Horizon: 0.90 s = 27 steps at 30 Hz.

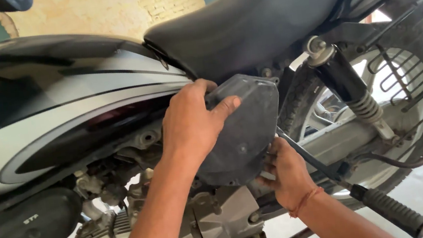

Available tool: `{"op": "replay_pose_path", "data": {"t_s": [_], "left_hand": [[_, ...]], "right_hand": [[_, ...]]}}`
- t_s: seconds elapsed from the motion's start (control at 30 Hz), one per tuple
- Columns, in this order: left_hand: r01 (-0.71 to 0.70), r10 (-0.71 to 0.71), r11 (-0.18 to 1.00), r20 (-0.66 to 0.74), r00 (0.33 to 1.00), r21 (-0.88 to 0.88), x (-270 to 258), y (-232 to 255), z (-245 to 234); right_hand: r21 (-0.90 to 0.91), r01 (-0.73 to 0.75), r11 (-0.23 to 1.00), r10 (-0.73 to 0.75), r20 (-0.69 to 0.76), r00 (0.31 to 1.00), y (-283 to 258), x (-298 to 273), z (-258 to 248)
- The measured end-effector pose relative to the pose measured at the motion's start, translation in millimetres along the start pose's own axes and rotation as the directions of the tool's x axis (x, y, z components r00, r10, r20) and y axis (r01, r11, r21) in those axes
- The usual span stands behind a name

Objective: Remove the air filter cover and the air filter element from a motorcycle engine.

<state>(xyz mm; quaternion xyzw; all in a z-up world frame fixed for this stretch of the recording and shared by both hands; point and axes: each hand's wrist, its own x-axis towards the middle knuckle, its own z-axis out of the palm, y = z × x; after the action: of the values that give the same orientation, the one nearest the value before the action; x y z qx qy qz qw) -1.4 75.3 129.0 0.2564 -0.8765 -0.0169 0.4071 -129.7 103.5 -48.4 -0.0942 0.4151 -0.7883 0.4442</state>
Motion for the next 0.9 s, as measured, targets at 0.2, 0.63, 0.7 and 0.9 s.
{"op": "replay_pose_path", "data": {"t_s": [0.2, 0.63, 0.7, 0.9], "left_hand": [[0.118, -0.116, 0.993, 0.064, 0.991, -0.023, -38, 2, 5], [0.421, -0.33, 0.88, 0.357, 0.874, -0.219, -94, -20, 25], [0.414, -0.313, 0.881, 0.373, 0.874, -0.23, -102, -18, 28], [0.38, -0.298, 0.909, 0.368, 0.881, -0.174, -135, 10, 1]], "right_hand": [[-0.156, -0.201, 0.967, 0.202, -0.008, 0.979, 1, -14, -26], [-0.263, -0.543, 0.797, 0.535, -0.107, 0.838, 17, -127, -104], [-0.284, -0.49, 0.825, 0.478, -0.114, 0.871, 25, -131, -114], [-0.123, -0.543, 0.831, 0.525, -0.15, 0.838, 24, -161, -97]]}}
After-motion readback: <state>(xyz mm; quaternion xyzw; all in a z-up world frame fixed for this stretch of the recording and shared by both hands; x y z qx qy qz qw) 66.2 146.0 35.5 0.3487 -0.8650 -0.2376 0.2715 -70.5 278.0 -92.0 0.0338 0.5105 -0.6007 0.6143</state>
